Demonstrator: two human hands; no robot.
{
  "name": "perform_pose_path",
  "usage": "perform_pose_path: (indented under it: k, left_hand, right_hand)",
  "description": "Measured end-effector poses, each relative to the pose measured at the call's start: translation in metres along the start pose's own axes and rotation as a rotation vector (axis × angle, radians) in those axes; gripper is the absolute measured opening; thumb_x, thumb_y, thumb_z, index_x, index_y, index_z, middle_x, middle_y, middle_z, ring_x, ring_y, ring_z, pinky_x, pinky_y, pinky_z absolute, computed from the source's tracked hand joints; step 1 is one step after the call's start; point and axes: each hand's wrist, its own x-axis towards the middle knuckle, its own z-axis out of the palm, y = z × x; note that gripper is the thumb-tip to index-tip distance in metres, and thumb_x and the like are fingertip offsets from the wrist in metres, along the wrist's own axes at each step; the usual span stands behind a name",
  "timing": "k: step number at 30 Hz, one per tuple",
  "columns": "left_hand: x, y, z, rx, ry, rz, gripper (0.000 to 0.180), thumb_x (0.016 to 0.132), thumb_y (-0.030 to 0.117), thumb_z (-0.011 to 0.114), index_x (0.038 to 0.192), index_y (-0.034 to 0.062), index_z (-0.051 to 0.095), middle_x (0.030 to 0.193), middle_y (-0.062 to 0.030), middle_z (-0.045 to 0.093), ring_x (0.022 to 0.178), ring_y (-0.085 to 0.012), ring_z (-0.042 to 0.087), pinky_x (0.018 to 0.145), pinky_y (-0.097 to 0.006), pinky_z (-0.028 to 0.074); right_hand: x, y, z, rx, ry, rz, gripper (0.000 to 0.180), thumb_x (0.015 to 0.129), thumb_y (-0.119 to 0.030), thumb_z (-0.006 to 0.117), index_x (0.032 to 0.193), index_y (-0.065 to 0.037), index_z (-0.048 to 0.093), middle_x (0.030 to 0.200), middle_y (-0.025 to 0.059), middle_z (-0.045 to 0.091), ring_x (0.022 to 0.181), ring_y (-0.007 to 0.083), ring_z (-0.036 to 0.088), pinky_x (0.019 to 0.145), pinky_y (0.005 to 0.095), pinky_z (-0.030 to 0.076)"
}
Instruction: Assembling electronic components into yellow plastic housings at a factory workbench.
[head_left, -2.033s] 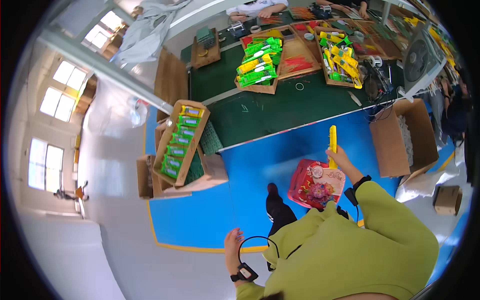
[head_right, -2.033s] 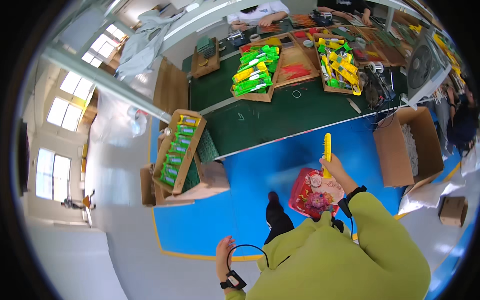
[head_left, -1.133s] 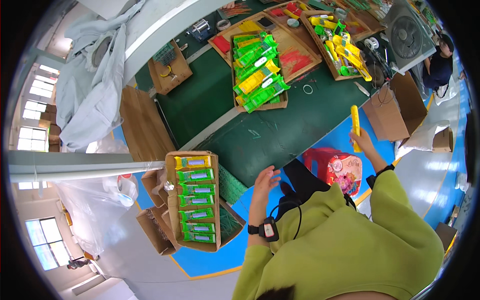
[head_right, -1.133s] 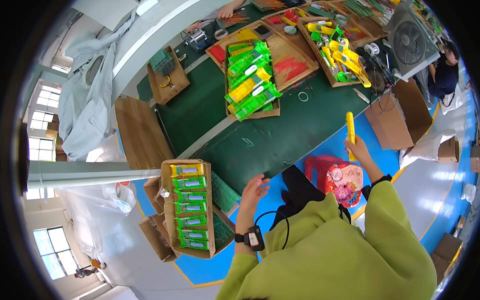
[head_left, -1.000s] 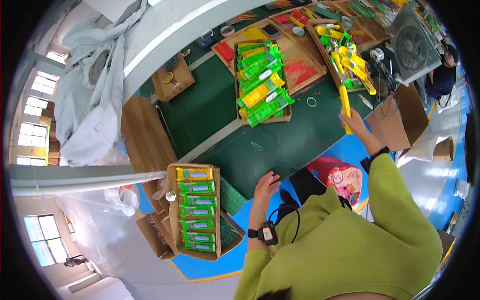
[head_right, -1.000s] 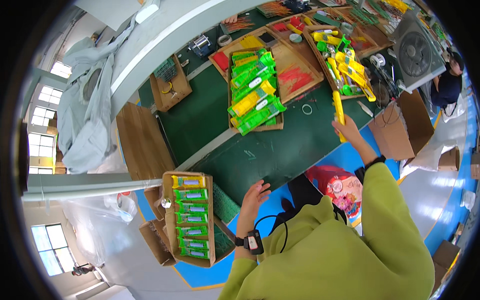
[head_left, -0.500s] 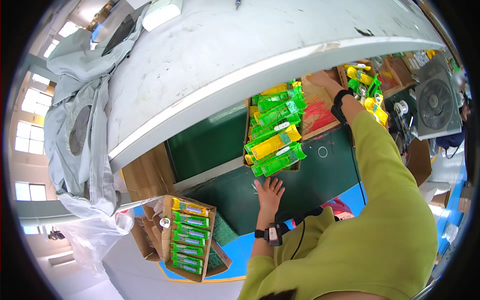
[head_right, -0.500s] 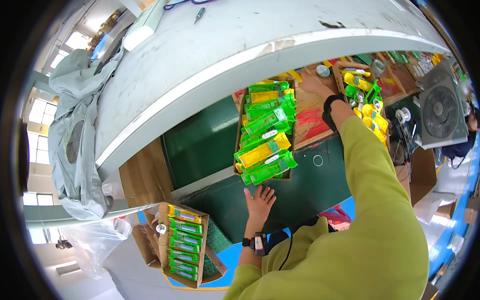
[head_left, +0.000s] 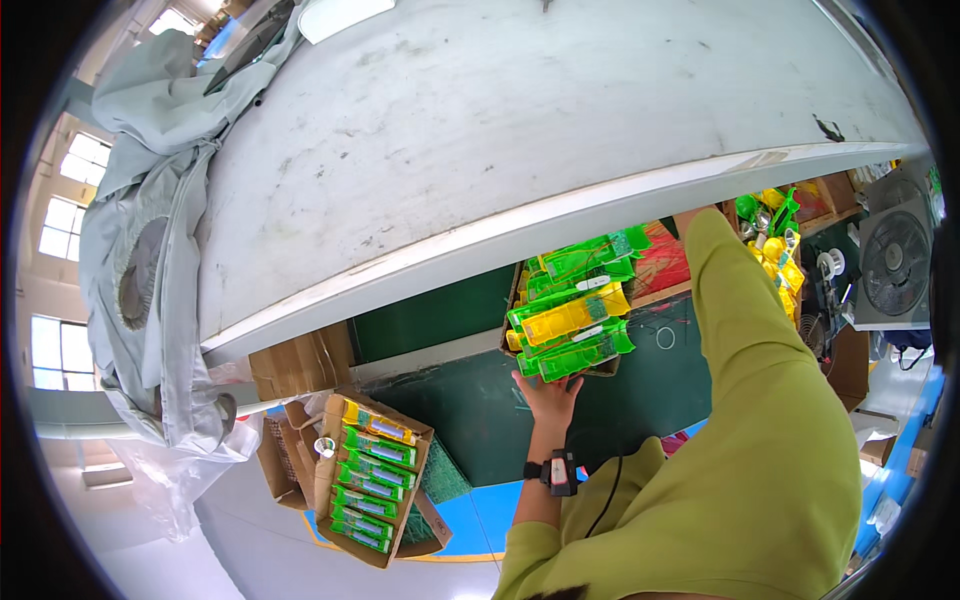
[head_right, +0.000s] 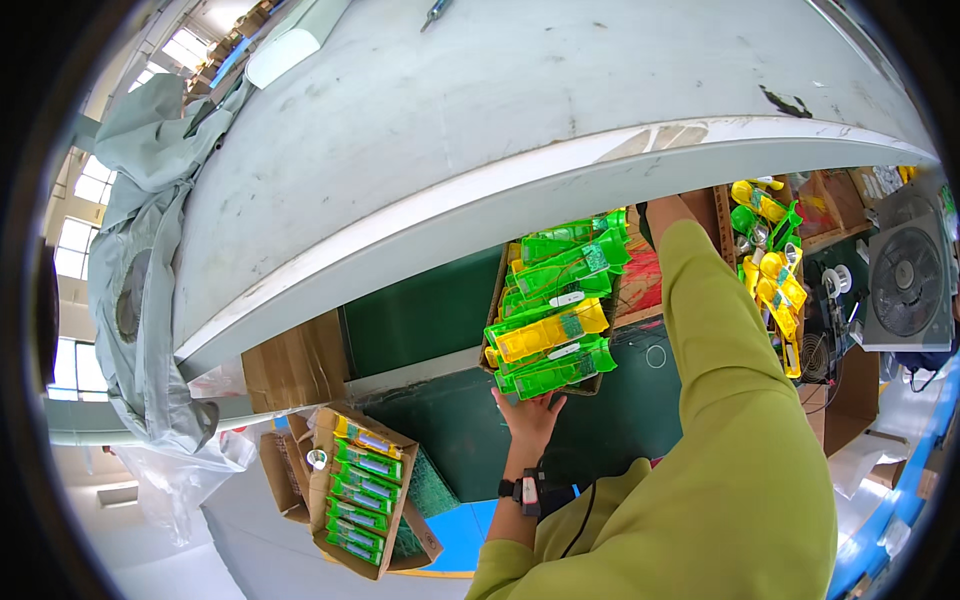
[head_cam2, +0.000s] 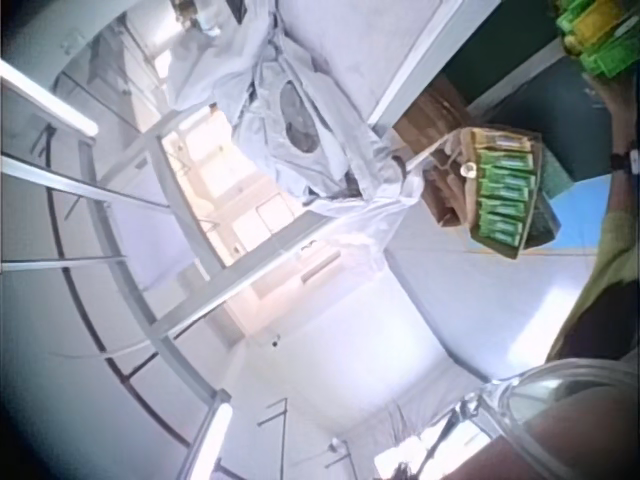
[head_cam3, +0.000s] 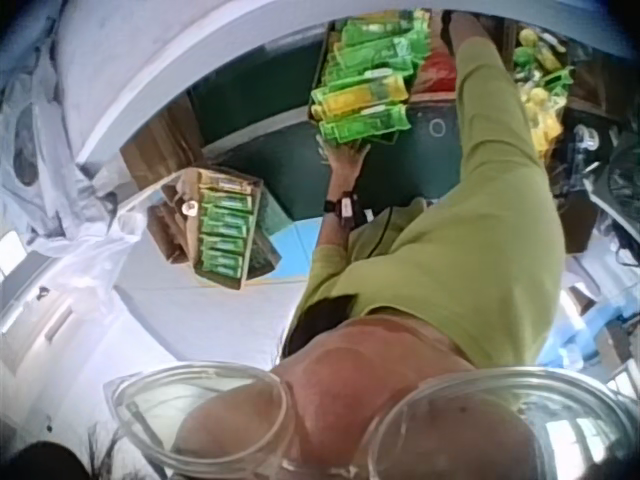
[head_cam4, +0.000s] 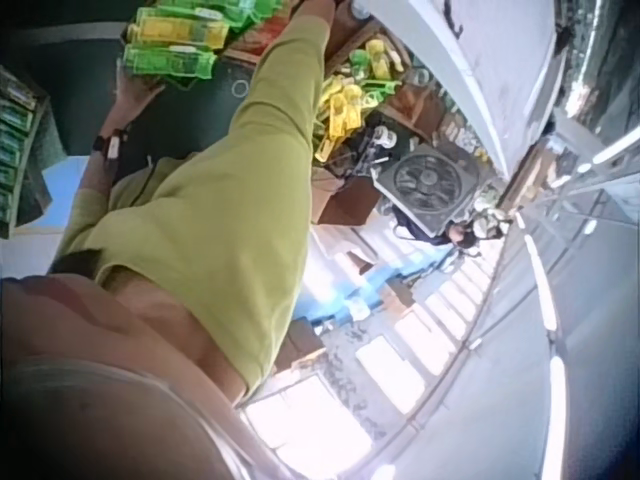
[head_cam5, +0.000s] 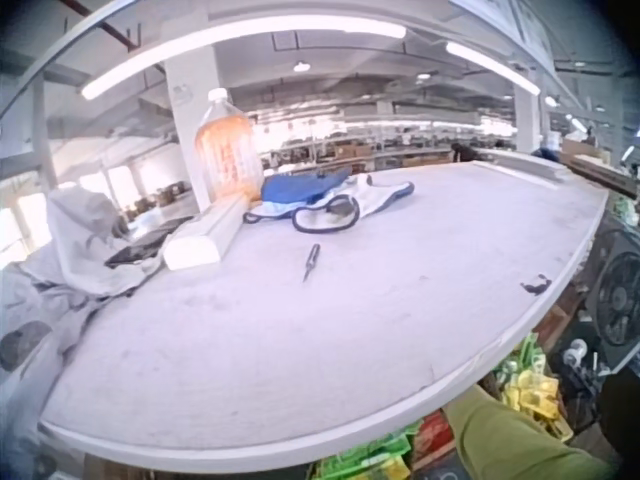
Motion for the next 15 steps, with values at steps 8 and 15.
perform_pose_path:
  k: [8,15]
  left_hand:
    - [0.012,0.011,-0.001,-0.023,-0.158,0.100,0.075,0.073,0.071,0.022,0.127,0.0205,0.030,0.127,-0.0076,0.033,0.114,-0.0289,0.034,0.092,-0.049,0.028]
    - [0.011,0.017,-0.022,-0.015,-0.203,0.109,0.075,0.073,0.071,0.024,0.126,0.0191,0.033,0.127,-0.0063,0.035,0.113,-0.0283,0.035,0.090,-0.051,0.030]
  right_hand:
    - [0.000,-0.005,0.001,0.039,-0.089,0.000,0.034,0.070,-0.024,0.054,0.099,-0.006,0.054,0.088,0.0184,0.058,0.083,0.0320,0.056,0.071,0.0392,0.043]
    - [-0.010,-0.017,-0.012,0.099,-0.168,-0.014,0.033,0.070,-0.025,0.054,0.098,-0.006,0.054,0.088,0.0181,0.058,0.083,0.0317,0.056,0.071,0.0389,0.043]
